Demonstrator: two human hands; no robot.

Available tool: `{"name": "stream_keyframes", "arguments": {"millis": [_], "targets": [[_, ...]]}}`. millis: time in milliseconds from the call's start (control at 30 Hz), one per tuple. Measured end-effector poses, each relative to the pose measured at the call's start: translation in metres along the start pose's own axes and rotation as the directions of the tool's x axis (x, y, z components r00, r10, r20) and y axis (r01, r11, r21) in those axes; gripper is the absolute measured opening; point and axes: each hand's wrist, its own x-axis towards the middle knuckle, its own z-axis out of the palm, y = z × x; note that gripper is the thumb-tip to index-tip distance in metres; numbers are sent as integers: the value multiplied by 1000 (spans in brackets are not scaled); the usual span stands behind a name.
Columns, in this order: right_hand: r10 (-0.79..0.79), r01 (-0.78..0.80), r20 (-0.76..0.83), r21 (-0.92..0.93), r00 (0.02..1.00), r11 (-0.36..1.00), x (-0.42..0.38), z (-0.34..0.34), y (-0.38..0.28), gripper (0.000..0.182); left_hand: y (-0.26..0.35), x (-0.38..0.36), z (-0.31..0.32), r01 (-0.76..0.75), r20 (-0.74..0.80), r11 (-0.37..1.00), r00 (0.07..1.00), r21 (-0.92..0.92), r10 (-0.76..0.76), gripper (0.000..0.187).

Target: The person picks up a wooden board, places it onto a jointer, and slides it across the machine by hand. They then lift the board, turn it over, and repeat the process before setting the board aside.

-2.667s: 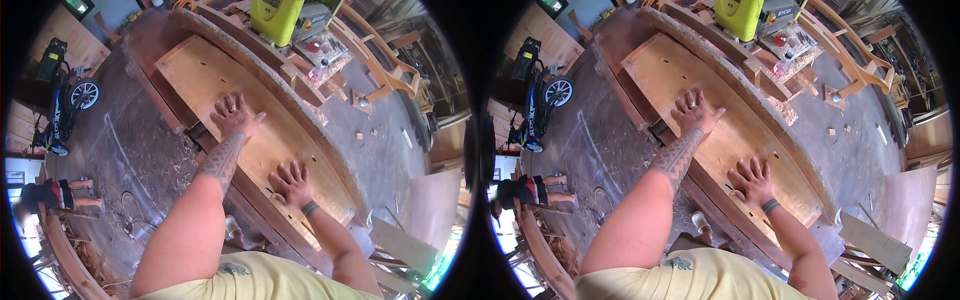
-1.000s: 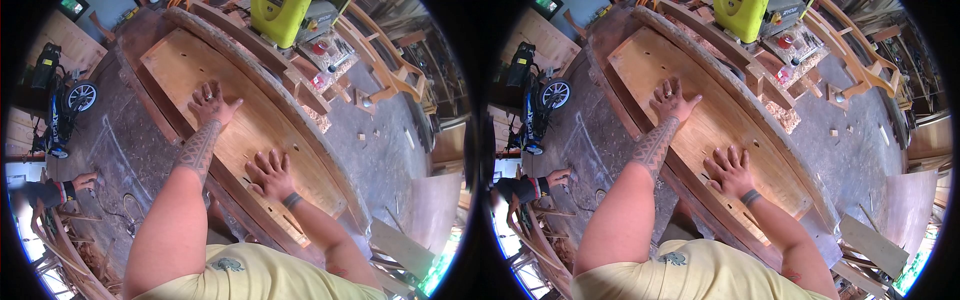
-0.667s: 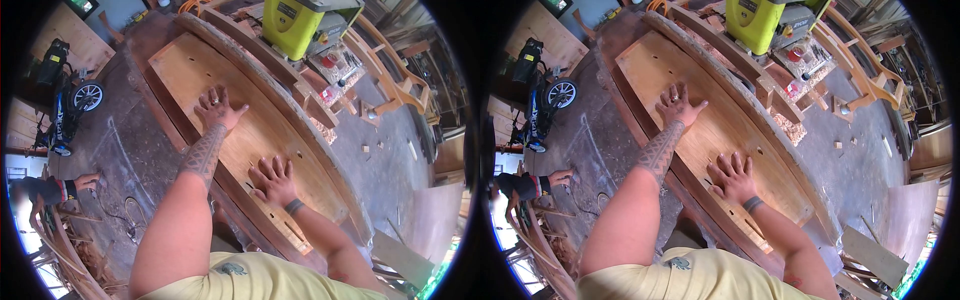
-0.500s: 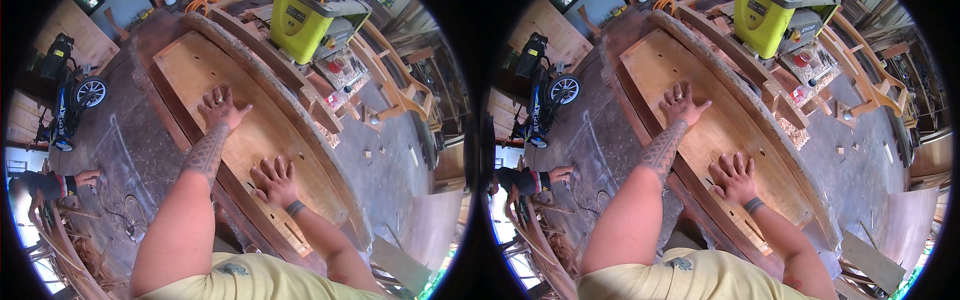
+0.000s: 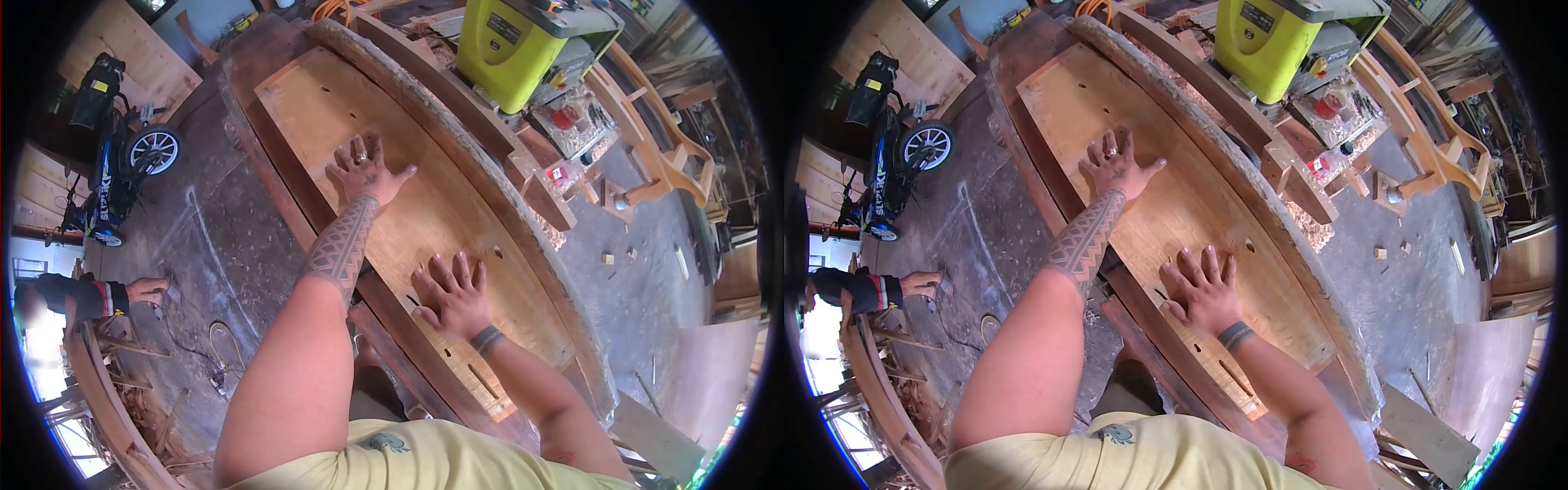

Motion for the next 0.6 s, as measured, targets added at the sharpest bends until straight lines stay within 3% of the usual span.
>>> {"name": "stream_keyframes", "arguments": {"millis": [300, 600], "targets": [[2, -2, -19, -18, 1000, 1000, 26, 0, -12, 81, -21, 19, -6, -14, -45, 999, 999, -39, 13, 123], [13, -12, 11, -38, 1000, 999, 41, 0, -16, 82, -29, 30, -27, -15, 65, 999, 998, -42, 18, 120]]}}
